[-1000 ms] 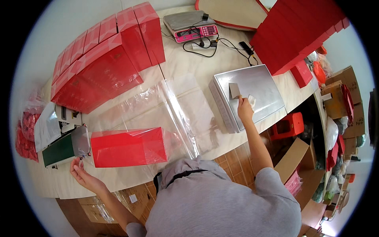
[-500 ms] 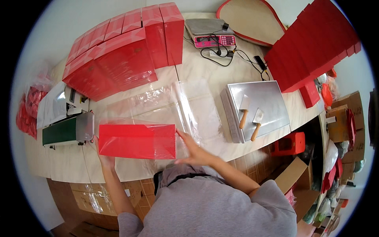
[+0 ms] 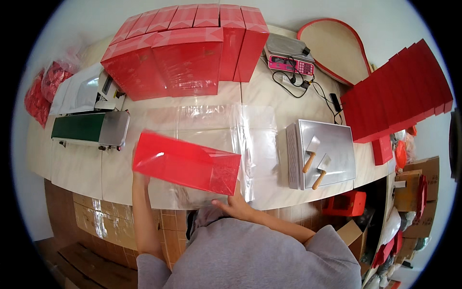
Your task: The person wraps red rectangular boxes in clear plastic film using a handheld metal smoothing tool. They place a box on a sheet of plastic, fold the film over, and use the tool to press the plastic tight against the box's surface. The person repeats this process for multiple boxes, stacking the finished items on the table.
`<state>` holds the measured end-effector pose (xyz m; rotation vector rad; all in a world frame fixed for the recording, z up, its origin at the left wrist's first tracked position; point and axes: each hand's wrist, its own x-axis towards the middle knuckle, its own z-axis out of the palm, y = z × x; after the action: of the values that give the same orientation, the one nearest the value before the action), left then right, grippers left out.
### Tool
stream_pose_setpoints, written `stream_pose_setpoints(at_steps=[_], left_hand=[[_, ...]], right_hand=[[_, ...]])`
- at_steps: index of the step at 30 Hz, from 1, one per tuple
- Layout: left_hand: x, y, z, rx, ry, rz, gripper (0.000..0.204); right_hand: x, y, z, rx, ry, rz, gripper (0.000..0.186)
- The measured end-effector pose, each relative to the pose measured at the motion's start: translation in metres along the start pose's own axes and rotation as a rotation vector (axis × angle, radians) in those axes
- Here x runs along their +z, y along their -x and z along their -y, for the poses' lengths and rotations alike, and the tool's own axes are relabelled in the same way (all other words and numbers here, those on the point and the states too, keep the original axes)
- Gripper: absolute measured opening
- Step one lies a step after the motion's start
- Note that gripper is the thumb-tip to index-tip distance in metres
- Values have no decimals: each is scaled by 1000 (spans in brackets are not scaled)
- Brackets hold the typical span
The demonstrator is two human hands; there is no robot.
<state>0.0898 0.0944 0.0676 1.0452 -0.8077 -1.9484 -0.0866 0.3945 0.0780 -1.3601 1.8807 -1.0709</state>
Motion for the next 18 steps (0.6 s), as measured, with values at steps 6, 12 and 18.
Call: stream_pose_setpoints(at_steps=[6, 12, 18], left_hand=[[26, -35, -11, -140, 85, 69, 48], [-16, -41, 24, -122, 61, 144, 49], [-20, -58, 27, -91, -15, 261, 51]], right_hand=[[3, -5, 7, 70, -36, -74, 102], [-1, -3, 3, 114, -87, -86, 88], [1, 1, 17, 26, -22, -101, 71]])
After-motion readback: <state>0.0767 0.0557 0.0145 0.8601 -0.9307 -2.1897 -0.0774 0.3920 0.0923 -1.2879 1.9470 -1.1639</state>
